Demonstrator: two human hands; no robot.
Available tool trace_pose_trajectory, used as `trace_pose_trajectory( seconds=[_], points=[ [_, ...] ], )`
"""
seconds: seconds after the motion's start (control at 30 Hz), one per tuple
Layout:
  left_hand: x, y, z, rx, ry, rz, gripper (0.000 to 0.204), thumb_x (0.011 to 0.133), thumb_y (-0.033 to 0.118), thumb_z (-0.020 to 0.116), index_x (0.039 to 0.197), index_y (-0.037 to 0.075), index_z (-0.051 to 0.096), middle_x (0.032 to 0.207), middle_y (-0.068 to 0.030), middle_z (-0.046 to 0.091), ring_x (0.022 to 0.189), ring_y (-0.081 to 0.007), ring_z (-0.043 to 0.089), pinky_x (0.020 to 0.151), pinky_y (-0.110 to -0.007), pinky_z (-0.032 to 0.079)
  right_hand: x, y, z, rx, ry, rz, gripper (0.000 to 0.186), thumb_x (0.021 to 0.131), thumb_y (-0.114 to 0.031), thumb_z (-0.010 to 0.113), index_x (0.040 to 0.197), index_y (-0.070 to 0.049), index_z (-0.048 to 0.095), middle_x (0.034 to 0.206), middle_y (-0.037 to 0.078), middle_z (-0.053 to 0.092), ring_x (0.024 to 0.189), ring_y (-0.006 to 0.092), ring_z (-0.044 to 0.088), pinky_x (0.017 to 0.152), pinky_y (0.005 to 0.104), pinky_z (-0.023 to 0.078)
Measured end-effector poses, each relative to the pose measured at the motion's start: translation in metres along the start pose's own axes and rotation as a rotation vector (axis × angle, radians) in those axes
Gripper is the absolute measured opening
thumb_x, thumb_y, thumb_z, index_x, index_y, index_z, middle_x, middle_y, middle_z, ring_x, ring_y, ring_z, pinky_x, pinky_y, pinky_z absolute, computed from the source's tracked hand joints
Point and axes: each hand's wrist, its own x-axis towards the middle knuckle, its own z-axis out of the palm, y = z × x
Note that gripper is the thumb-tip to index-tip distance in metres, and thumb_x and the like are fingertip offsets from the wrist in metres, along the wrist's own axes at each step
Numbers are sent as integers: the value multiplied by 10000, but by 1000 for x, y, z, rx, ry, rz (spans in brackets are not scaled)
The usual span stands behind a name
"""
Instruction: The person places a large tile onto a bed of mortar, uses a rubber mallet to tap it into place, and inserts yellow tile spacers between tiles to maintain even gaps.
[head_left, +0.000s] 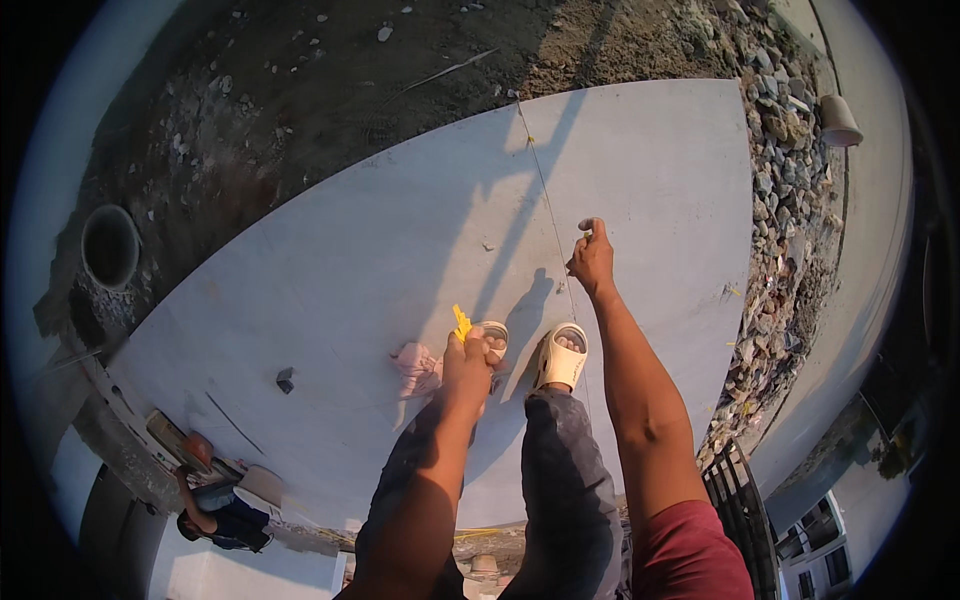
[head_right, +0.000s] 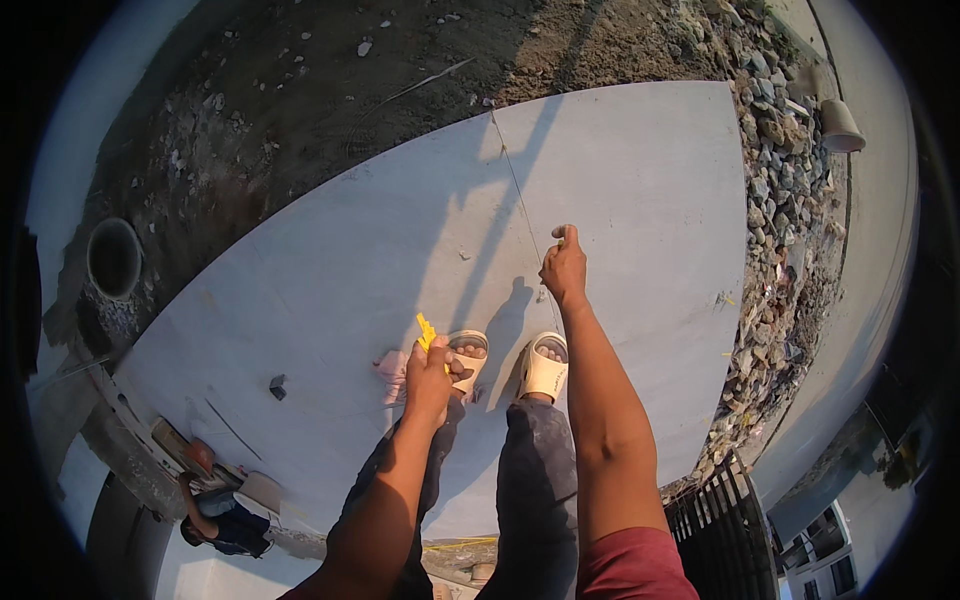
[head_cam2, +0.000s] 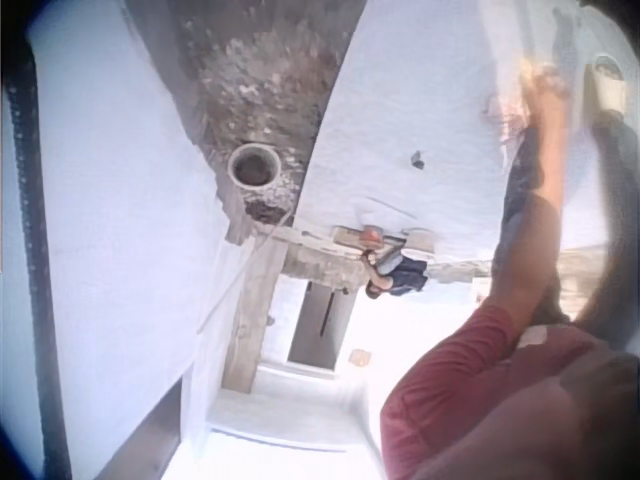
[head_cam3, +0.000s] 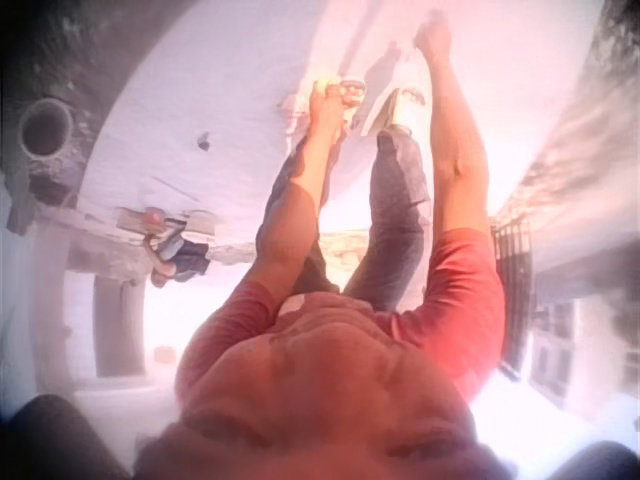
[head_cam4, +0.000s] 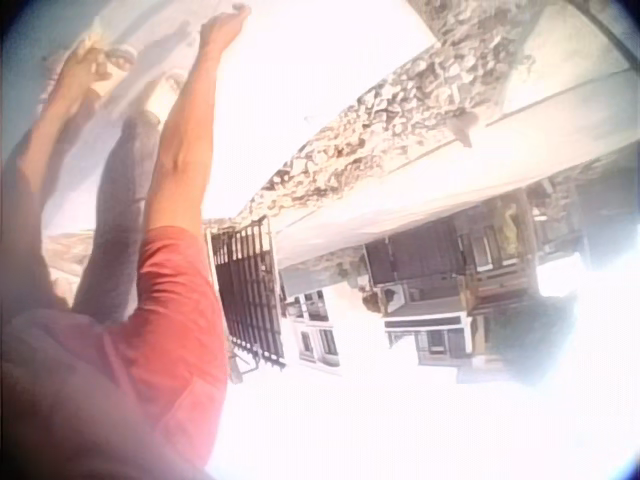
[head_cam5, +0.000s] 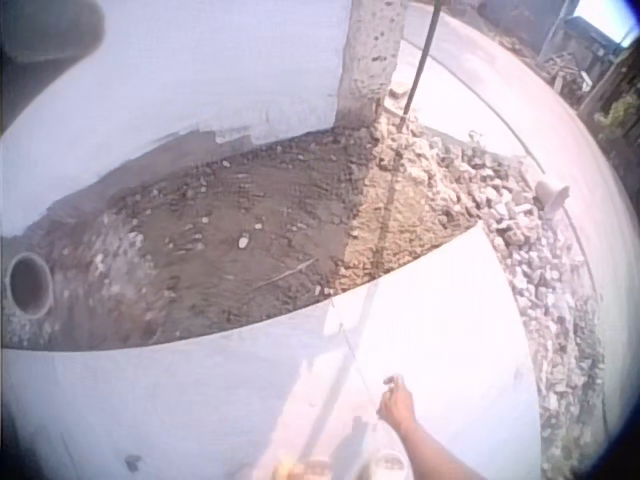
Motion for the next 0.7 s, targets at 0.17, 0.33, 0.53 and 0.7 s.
trace_pose_trajectory(
  seconds=[0.17, 0.33, 0.53, 0.7],
  points=[
    [18, 88, -37, -67, 129, 29, 219, 1021, 260, 542, 1069, 48, 519, 814, 7, 442, 672, -106, 487, 654, -315, 527, 127, -96, 15, -568, -22, -334, 341, 952, -274, 544, 923, 46, 660, 836, 271, 692, 832, 502, 650, 776, 513, 544],
    [38, 133, -54, -125, 243, 47, 212, 1027, 261, 532, 1068, 53, 525, 842, 0, 462, 685, -106, 497, 669, -306, 531, 192, -112, 30, -786, -164, -342, 322, 926, -289, 547, 900, 2, 682, 955, 274, 688, 912, 452, 665, 825, 521, 536],
    [-9, 130, -65, -130, 182, -65, 288, 1037, 248, 458, 1182, 4, 506, 883, -53, 523, 719, -156, 556, 669, -344, 560, 124, -117, -31, -685, -369, -241, 237, 922, -214, 566, 844, -9, 654, 852, 257, 680, 802, 450, 667, 695, 499, 543],
    [-122, 167, -130, 190, 128, -133, 382, 1049, 290, 445, 1267, -22, 471, 873, -179, 646, 687, -253, 668, 618, -402, 543, -16, -163, -142, -676, -648, 314, 209, 897, -128, 599, 803, 52, 649, 709, 201, 662, 599, 327, 681, 518, 427, 569]
  ],
)
